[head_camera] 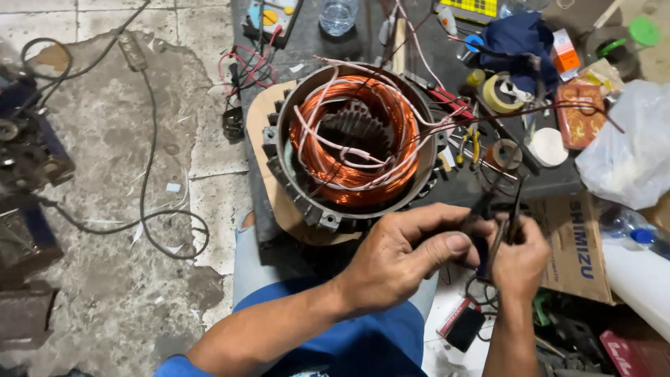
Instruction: Stripping and connecting wires on an electric motor stator using scissors.
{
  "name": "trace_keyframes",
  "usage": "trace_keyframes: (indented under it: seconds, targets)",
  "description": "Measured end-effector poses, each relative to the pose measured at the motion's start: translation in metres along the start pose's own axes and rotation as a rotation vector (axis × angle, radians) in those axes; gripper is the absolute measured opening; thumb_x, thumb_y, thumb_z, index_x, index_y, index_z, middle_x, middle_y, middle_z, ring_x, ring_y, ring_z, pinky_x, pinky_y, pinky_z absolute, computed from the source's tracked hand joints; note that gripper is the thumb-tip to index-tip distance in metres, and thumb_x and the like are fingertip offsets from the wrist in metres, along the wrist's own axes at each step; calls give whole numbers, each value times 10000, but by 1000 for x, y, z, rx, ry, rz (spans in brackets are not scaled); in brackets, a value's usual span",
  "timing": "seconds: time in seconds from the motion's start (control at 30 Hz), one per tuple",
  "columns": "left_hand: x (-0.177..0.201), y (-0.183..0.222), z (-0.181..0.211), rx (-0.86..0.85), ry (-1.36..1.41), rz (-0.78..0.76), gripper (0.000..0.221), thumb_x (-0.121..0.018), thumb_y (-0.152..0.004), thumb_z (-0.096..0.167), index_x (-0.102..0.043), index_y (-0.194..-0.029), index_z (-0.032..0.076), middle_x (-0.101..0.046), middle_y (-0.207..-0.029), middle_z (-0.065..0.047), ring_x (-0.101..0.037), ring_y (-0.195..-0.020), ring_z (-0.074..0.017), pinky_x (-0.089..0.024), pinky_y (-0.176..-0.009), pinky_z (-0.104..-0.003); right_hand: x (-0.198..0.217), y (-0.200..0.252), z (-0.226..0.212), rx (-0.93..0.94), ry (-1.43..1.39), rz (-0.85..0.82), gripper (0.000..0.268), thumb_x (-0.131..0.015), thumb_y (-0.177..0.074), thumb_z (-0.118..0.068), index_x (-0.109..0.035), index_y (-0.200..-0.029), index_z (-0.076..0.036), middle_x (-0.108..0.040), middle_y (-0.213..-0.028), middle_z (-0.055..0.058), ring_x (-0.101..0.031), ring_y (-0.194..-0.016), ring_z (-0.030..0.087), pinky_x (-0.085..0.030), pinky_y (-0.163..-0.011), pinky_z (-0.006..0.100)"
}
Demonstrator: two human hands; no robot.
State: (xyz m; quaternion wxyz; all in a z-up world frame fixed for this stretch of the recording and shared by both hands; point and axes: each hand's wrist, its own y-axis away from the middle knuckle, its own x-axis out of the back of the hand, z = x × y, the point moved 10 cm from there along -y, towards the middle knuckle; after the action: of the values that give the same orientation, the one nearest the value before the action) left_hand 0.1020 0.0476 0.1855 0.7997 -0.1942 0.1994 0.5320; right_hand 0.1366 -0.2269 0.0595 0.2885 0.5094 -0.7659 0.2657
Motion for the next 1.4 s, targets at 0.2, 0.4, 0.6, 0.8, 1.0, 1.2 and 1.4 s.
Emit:
trace_keyframes:
  seconds: [0.2, 0.4, 0.6, 0.8, 1.0, 1.2, 1.4]
  targets:
    - [6, -6, 2, 26, -11, 10, 313, -537, -1072, 230, -645, -1285, 27, -673, -851, -11, -438, -618, -45, -357, -574, -186, 21, 95, 34, -463, 197, -231, 257, -795, -836, -171, -783, -1077, -81, -730, -819, 122, -628, -784, 230, -474, -715, 370]
    - [3, -2, -14, 21, 33, -29, 383, -527, -1073, 232, -627, -1336, -28, -647, -852, -18, -590, -872, -91, -467, -873, -228, 38, 96, -3, -257, -90, -120, 168, -821, -862, -138, -787, -973, -17, -730, -847, 62, -643, -825, 133, -500, -732, 270]
    - [-21, 17, -44, 123, 176, -183, 313, -542, -1093, 159, -648, -1340, -2, -612, -922, -41, -571, -890, -94, -468, -842, -233, 59, 90, -106, 246, -692, -13, 443, -689, -927, -408, -630, -1117, -12, -711, -1175, 182, -727, -1140, 288, -606, -1054, 358]
    - [-10, 28, -39, 54, -117, -136, 321, -535, -1077, 201, -660, -1321, 33, -625, -885, -11, -583, -835, -97, -499, -817, -252, 55, 88, -160, 108, -529, 30, 134, -735, -960, -148, -624, -978, -77, -705, -946, 85, -690, -834, 159, -552, -839, 235]
    - [3, 24, -32, -18, -387, -55, 284, -527, -1074, 280, -717, -1175, 95, -732, -960, 9, -662, -871, -94, -519, -793, -250, 34, 88, -177, 141, -727, -52, 248, -704, -977, -220, -556, -1073, -45, -689, -1020, 144, -725, -873, 228, -636, -779, 288]
    - [-3, 21, -21, -140, -530, -232, 280, -534, -1065, 300, -695, -1196, 112, -759, -976, 2, -703, -876, -107, -539, -814, -253, 32, 83, -179, 166, -819, -192, 168, -631, -1010, -105, -474, -1066, -87, -570, -1006, 119, -660, -901, 226, -583, -826, 295]
    - [-8, 23, -2, -282, -598, -201, 255, -488, -1067, 280, -622, -1007, 72, -613, -808, -43, -602, -711, -196, -464, -683, -331, 27, 67, -168, 222, -681, -262, 153, -642, -984, -104, -509, -1050, -67, -592, -1025, 114, -694, -917, 223, -581, -916, 309]
